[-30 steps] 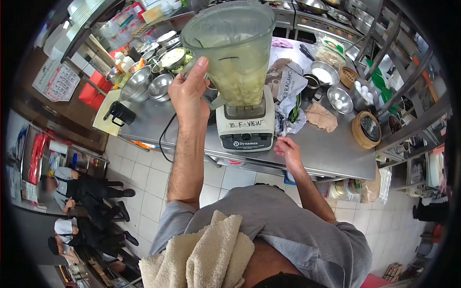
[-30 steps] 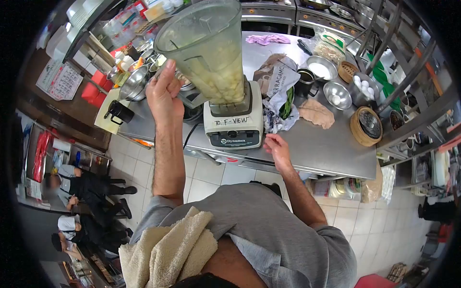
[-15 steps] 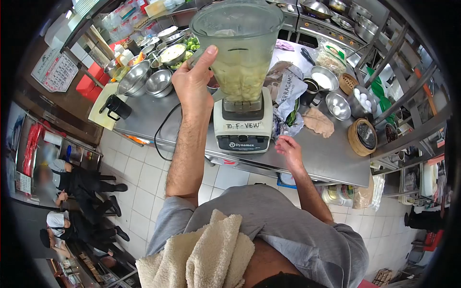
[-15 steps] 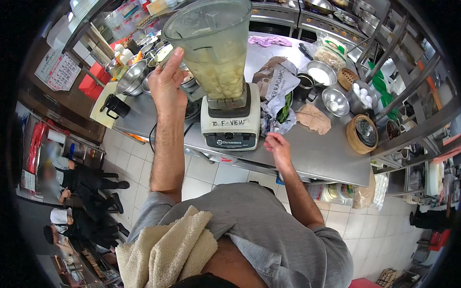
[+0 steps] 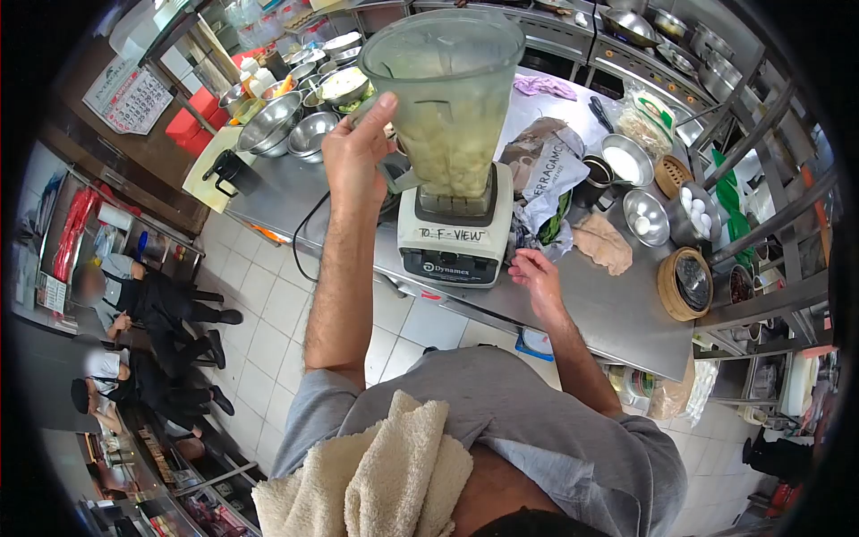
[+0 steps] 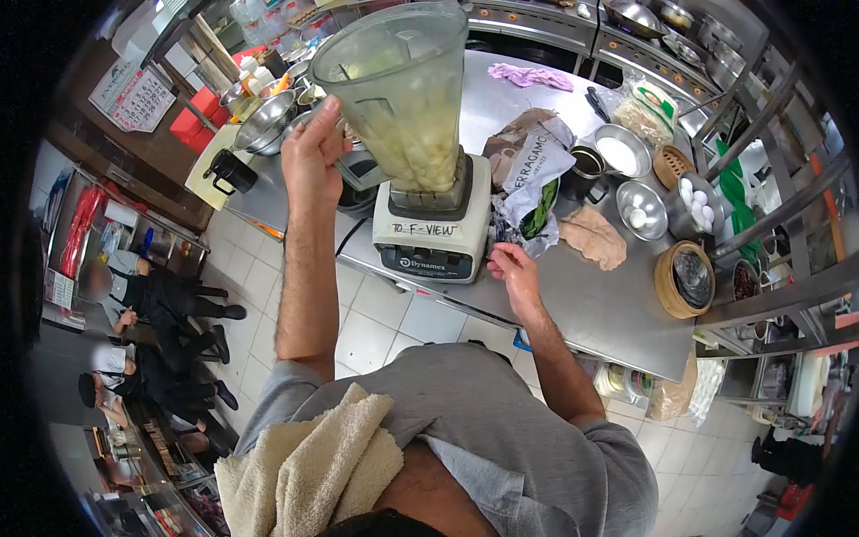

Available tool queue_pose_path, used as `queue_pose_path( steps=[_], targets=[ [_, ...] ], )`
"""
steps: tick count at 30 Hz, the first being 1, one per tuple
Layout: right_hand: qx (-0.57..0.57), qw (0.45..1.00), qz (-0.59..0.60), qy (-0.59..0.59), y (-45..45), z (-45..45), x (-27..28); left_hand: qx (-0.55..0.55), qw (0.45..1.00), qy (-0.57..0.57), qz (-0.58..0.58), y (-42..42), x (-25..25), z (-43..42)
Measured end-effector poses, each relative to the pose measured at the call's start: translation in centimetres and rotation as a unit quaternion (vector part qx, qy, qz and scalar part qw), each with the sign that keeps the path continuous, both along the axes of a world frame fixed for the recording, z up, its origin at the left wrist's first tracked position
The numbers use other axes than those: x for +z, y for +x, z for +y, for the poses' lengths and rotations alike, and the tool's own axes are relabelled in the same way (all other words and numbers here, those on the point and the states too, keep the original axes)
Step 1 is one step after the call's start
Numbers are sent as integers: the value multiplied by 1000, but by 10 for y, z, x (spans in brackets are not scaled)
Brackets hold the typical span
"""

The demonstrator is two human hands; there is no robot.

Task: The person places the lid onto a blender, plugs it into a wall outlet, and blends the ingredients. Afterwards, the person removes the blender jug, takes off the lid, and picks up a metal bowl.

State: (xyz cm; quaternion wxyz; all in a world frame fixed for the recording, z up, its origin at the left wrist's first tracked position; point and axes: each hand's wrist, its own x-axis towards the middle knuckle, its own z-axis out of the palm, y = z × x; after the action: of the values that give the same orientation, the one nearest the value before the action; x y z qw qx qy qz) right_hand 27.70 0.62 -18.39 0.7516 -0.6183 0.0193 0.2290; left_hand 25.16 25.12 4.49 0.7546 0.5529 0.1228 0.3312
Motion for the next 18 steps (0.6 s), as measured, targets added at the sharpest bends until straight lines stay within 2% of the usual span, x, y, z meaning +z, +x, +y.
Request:
queue_pose_path(
  steps=[6, 8, 11, 13, 15, 16, 17, 18],
  targets=[
    [-6, 1000, 14, 8, 5, 7, -3, -26, 998, 48, 23, -5, -8, 11],
    [-6, 1000, 10, -1, 6, 11, -5, -143, 986, 54, -59, -7, -25, 28],
    [-3, 1000, -1, -20, 7, 17, -6, -117, 984, 52, -122, -19, -42, 43],
    [-12, 999, -7, -29, 6, 19, -7, -103, 986, 85, -96, -26, -81, 84],
    [-30, 998, -16, -55, 3, 22, -3, 10, 979, 185, 80, -26, -130, 127],
    [-40, 997, -20, -57, 0, 23, -6, 3, 980, 183, 79, -29, -151, 143],
    [-48, 997, -19, -61, -3, 25, -8, 38, 921, 367, 129, -33, -172, 156],
    [-64, 996, -21, -65, -5, 27, -9, 71, 824, 537, 169, -35, -190, 165]
  ],
)
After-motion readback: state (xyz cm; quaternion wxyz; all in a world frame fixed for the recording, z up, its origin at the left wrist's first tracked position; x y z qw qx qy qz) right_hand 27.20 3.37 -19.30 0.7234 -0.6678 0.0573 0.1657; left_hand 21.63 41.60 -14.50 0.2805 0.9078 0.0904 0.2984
